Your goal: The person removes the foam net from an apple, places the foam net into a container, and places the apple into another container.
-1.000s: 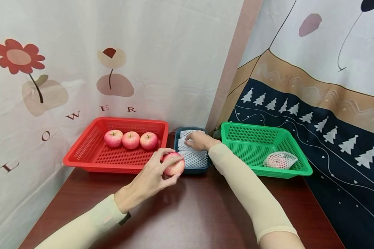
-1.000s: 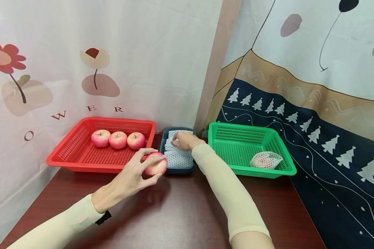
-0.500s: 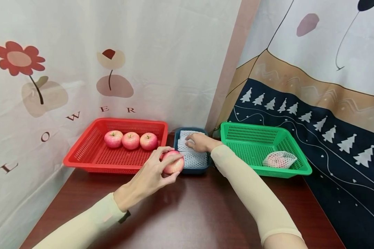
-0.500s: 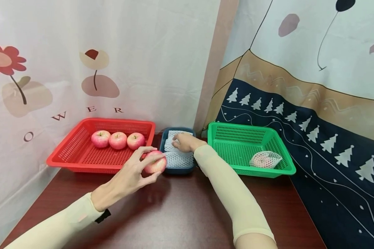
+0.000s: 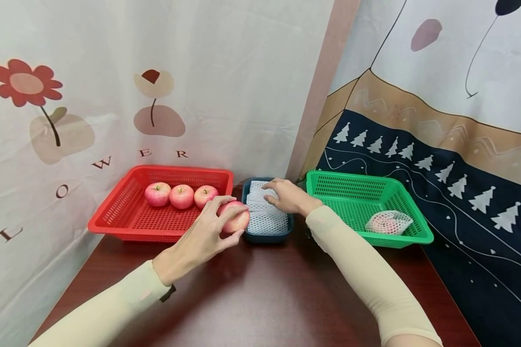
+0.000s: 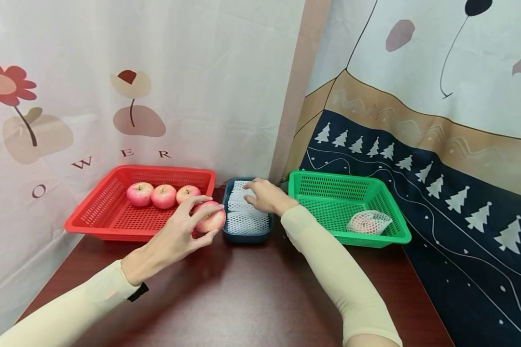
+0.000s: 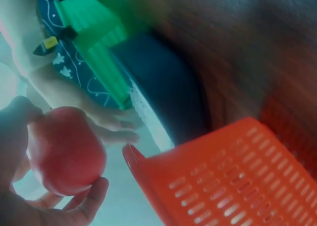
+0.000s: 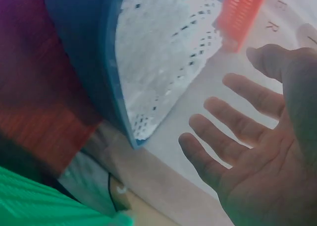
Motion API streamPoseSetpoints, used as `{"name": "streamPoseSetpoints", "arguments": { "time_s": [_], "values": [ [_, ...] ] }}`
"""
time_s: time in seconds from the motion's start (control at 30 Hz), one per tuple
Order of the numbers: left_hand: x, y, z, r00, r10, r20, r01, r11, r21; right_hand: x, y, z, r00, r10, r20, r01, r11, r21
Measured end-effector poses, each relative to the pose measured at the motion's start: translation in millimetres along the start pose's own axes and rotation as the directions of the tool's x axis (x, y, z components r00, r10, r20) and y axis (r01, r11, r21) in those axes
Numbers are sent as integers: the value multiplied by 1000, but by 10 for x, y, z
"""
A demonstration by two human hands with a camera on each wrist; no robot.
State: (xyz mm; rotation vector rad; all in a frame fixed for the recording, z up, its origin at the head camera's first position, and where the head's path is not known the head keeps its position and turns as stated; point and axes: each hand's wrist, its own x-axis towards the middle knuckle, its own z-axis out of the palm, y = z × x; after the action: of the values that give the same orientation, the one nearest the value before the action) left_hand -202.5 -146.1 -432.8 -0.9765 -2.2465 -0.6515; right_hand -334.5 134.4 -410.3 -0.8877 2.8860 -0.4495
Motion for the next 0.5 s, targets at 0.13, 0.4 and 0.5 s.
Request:
{"name": "streamPoseSetpoints", "arguments": {
  "time_s": [0.13,0.4,0.5],
  "values": [
    [24,-47,-20,1000,-5,9,5,1000,8,-99,-3,-61,999,-11,-35,11,1000,5],
    [50,-149,-86,997,-53,63,53,999,5,-334,-2,-150,995,-55,-81,54,999,-6],
    [60,-198,-120,997,-54,61,54,998,15,-427,-2,-168,993,-69,-91,69,998,-8]
  ]
}}
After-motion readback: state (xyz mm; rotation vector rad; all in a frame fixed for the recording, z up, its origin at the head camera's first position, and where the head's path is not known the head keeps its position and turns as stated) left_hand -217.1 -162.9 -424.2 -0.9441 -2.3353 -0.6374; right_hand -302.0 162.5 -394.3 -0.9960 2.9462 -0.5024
